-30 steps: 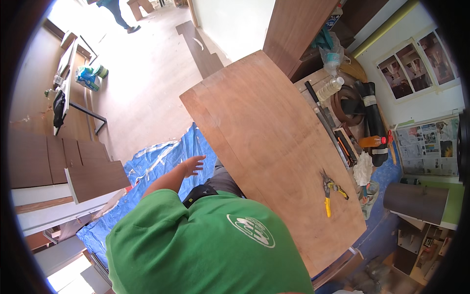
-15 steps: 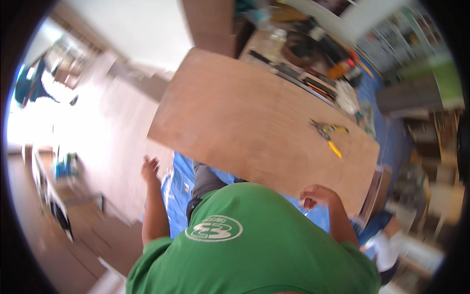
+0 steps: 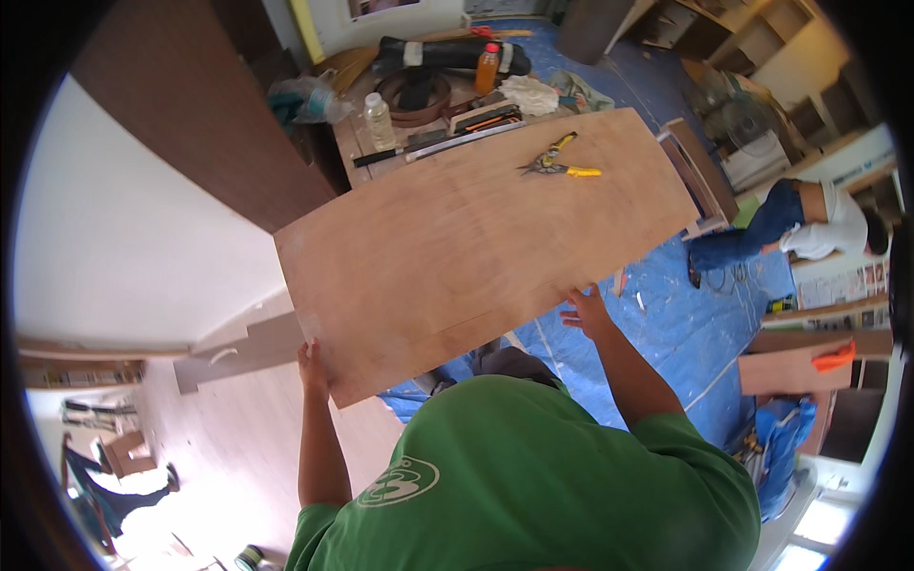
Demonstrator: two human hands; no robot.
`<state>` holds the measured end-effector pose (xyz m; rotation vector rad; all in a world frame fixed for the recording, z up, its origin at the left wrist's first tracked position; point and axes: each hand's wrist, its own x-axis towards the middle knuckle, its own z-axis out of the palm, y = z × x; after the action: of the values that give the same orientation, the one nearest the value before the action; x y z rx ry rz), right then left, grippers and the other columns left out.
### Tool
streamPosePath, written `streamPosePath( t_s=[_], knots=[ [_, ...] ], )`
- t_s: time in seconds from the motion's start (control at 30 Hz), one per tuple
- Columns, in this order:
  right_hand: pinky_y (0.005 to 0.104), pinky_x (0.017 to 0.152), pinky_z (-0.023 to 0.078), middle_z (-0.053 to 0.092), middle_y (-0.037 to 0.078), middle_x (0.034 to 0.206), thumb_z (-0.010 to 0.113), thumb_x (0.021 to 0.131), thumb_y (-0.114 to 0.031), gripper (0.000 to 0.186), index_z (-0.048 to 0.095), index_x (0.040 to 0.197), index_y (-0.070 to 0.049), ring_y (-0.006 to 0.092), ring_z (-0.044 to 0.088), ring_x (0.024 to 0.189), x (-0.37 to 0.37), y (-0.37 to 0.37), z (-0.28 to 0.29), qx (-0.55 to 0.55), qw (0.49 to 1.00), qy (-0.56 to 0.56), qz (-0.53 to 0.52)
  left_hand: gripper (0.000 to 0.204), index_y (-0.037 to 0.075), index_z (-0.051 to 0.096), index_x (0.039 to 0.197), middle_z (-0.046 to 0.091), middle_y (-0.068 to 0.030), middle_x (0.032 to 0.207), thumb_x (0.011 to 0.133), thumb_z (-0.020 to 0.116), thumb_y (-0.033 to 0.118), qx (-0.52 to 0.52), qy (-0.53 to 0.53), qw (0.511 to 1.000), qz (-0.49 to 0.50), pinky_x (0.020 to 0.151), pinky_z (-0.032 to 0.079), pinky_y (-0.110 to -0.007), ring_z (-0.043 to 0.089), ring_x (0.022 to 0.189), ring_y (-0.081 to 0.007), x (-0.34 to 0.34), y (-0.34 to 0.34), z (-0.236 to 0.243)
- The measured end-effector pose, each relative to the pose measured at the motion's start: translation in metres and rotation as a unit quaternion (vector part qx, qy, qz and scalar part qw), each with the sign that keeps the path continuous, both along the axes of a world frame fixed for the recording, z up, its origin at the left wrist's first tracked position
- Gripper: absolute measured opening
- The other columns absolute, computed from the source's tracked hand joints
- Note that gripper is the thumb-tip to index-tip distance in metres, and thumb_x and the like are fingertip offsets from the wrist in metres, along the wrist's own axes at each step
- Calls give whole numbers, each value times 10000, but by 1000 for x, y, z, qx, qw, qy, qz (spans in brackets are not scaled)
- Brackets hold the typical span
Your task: The person positions a large laminate sheet on a workbench, places a curved template on it, and uses a ruler and utility knife to score a straight line along the template edge. The person handles the sheet, template, ruler, and knife throughout the process.
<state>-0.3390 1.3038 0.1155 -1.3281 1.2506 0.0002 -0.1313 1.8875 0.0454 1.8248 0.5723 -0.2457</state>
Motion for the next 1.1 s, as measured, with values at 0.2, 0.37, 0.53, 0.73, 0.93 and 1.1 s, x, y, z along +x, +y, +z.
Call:
streamPosePath(
  t_s=[0.2, 0.37, 0.53, 0.73, 0.93, 1.1],
  knots=[
    [430, 654, 586, 662, 110, 965, 681, 958, -312, 508, 395, 1350, -162, 254, 692, 785, 12, 0, -41, 9, 995, -59, -75, 467, -62, 680, 1110, 706, -143, 1019, 973, 688, 385, 38, 5, 999, -18, 825, 534, -402, 645, 917, -239, 24, -14, 18],
    [450, 688, 573, 657, 84, 959, 656, 968, -283, 342, 480, 1236, -163, 232, 657, 770, 21, 9, -44, 21, 991, -84, -98, 443, -75, 690, 1080, 723, -166, 1029, 968, 694, 353, 31, -37, 999, -8, 819, 535, -405, 650, 899, -239, 47, -13, 27],
    [512, 808, 545, 607, 97, 1110, 660, 964, -265, 392, 446, 1290, -232, 280, 637, 924, 15, 8, -40, 96, 971, -139, -170, 488, -87, 658, 1177, 705, -197, 1114, 972, 689, 355, -23, -12, 999, -29, 848, 546, -435, 662, 947, -287, 30, -16, 4],
    [531, 918, 506, 530, 87, 1274, 646, 972, -222, 463, 393, 1359, -262, 314, 600, 1056, 28, 19, -19, 129, 943, -183, -245, 505, -79, 632, 1226, 685, -214, 1165, 980, 681, 359, -31, 2, 999, -19, 896, 551, -454, 661, 1009, -318, 25, -26, 13],
    [557, 937, 496, 507, 79, 1358, 630, 984, -225, 524, 349, 1421, -294, 331, 588, 1123, 27, 12, -21, 137, 945, -194, -225, 516, -72, 607, 1275, 667, -203, 1221, 982, 681, 346, -51, 17, 998, -17, 925, 547, -449, 653, 1057, -316, 22, -26, 10],
    [572, 947, 488, 481, 92, 1405, 626, 986, -239, 580, 311, 1463, -341, 352, 578, 1160, 33, 8, -18, 143, 945, -192, -223, 506, -65, 594, 1282, 655, -189, 1245, 985, 678, 336, -70, 21, 997, 0, 946, 537, -449, 645, 1077, -310, 22, -29, 12]
  ],
)
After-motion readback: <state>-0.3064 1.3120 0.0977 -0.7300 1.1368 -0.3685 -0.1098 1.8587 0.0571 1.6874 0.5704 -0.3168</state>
